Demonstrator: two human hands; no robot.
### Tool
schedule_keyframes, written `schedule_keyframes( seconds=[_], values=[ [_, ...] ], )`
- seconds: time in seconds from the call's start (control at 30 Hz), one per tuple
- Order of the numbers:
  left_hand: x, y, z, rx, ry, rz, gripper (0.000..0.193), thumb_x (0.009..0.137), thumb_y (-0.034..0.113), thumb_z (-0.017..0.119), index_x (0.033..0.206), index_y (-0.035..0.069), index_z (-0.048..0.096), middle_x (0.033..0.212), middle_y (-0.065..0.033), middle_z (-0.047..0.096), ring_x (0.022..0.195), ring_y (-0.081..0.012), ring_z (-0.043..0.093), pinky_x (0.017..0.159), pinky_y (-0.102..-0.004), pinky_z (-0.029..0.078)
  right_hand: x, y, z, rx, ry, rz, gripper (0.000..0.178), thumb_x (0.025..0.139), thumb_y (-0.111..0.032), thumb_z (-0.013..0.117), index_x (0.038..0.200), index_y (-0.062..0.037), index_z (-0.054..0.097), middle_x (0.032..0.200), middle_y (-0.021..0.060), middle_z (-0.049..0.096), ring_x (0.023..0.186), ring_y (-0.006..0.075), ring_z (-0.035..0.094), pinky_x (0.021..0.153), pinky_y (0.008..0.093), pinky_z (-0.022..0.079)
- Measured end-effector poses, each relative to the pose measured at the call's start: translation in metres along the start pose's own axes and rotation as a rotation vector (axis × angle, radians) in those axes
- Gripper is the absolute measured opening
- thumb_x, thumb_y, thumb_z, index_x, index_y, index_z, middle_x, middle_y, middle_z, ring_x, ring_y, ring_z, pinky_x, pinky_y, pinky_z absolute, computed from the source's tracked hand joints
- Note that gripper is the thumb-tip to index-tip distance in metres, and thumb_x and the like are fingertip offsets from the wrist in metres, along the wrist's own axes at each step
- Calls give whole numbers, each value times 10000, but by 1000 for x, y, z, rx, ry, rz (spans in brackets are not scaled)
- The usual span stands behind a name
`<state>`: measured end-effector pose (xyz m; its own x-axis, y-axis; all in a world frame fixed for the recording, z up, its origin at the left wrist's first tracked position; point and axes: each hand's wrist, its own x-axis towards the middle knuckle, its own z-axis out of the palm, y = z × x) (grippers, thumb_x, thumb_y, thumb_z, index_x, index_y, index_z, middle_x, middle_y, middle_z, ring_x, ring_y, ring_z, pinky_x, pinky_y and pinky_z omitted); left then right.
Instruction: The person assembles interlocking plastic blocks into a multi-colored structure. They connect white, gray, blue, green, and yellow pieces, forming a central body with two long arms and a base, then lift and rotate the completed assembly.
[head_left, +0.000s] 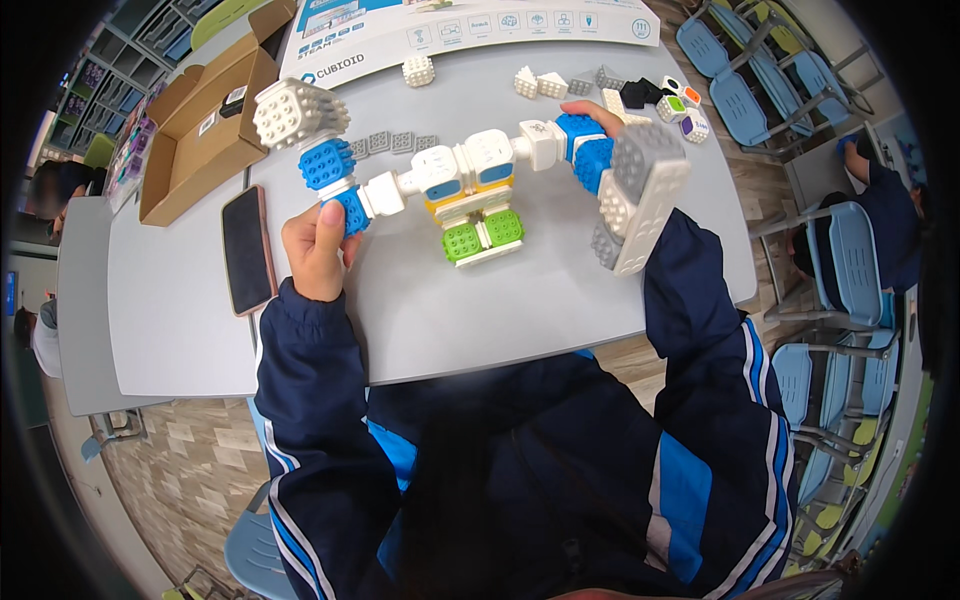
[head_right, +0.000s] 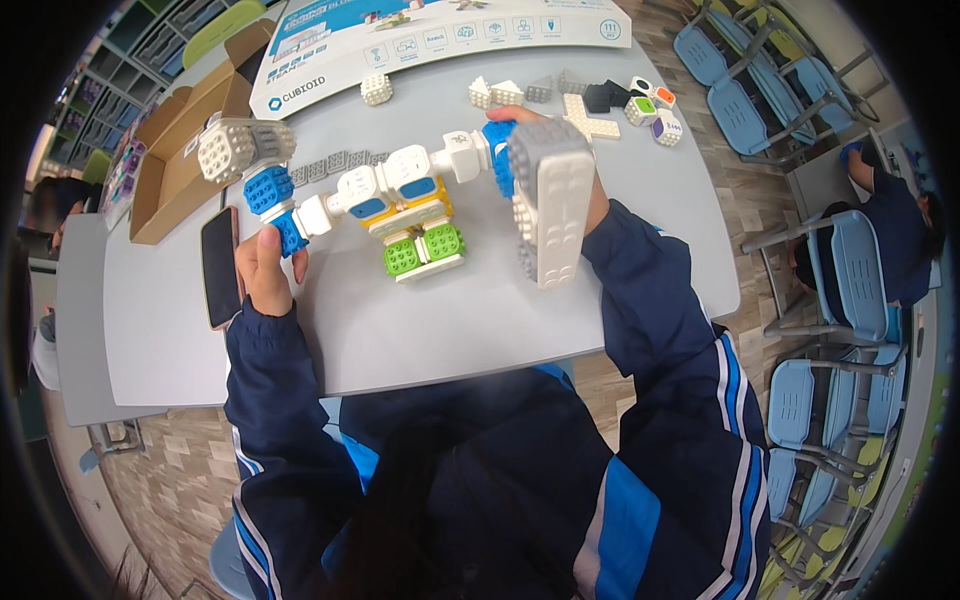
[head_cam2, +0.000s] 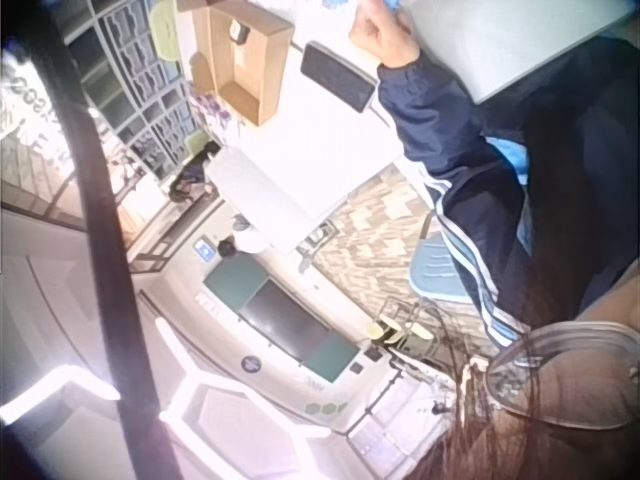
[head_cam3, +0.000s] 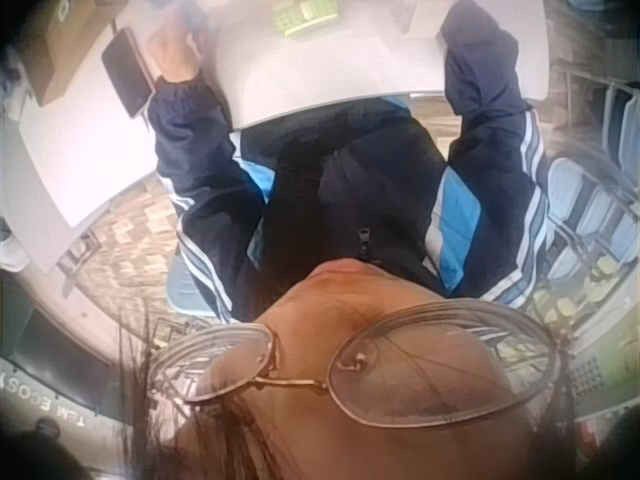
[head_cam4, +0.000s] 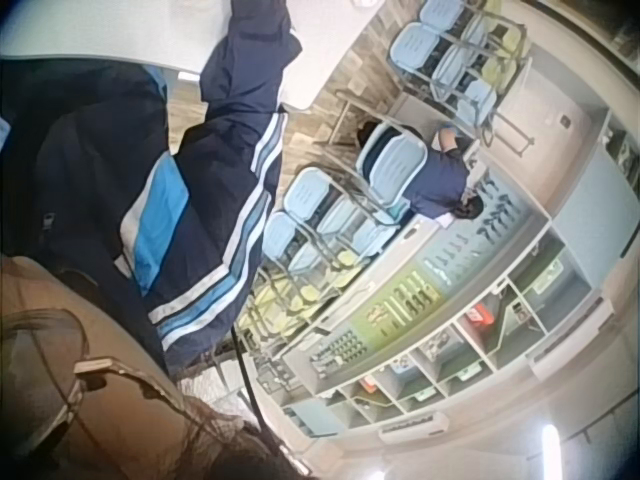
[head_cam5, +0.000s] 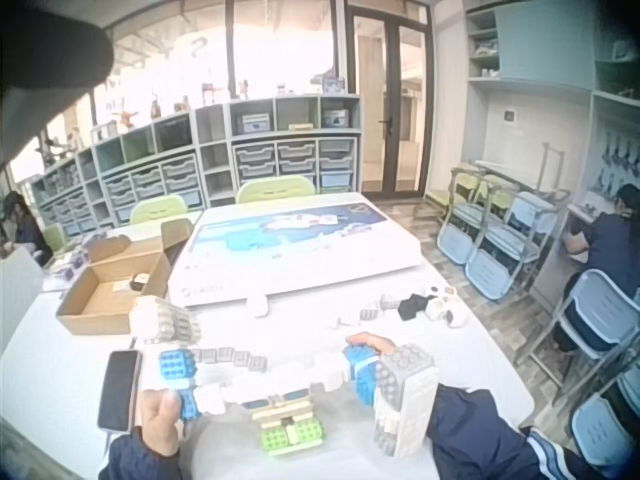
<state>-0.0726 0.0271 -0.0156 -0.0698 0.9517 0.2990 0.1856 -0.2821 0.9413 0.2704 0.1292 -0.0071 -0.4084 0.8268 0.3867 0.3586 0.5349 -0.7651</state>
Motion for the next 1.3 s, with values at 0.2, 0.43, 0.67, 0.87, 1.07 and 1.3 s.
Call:
schedule_keyframes(
  seconds=[0.2, 0.43, 0.67, 0.87, 1.07, 1.3],
  values=[
    [0, -5, -3, -55, -63, 93, 372, 972, 341, 627, 919, -26, 664, 705, -39, 619, 603, -97, 542, 577, -240, 413, -8, 11, 5, 888, 77, 646, 432, 974, -298, 651, 1323, -64, 549, 998, -31, 547, 803, 36, 471, 680, 170, 405],
    [-1, -21, -6, 76, 23, 174, 343, 929, 266, 685, 1112, -20, 641, 897, -81, 655, 851, -181, 617, 787, -310, 482, -15, 54, 1, 726, 4, 261, 358, 969, -216, 636, 1277, -47, 564, 982, -11, 570, 807, 55, 522, 674, 186, 456],
    [-11, -38, -18, 531, 142, 292, 426, 865, 168, 753, 1227, 10, 593, 1088, -75, 659, 1015, -177, 620, 933, -319, 478, -15, 24, 1, 539, 83, -9, 259, 942, -121, 651, 1156, 21, 611, 966, 106, 684, 839, 156, 663, 732, 285, 551],
    [7, -23, -13, 541, 33, 237, 435, 843, 148, 767, 1230, 45, 598, 1063, -38, 650, 970, -137, 607, 899, -284, 481, -14, 19, -9, 304, 47, -110, 279, 933, -220, 715, 927, 57, 681, 834, 101, 709, 807, 147, 655, 747, 287, 520],
    [23, -71, -35, 171, -43, -145, 290, 1003, 262, 512, 1197, 60, 587, 777, 20, 563, 593, -111, 553, 559, -262, 499, -17, 29, 1, 435, 73, -107, 369, 955, -227, 674, 1200, 33, 585, 1067, 136, 671, 944, 183, 653, 821, 289, 528],
    [4, -38, -13, -279, 100, 34, 538, 884, 360, 735, 1239, -3, 555, 975, -95, 637, 765, -184, 646, 709, -307, 545, -17, 34, 1, 622, 63, 102, 482, 1026, -372, 445, 1370, -36, 478, 1119, 158, 615, 913, 278, 633, 719, 323, 570]
  ],
)
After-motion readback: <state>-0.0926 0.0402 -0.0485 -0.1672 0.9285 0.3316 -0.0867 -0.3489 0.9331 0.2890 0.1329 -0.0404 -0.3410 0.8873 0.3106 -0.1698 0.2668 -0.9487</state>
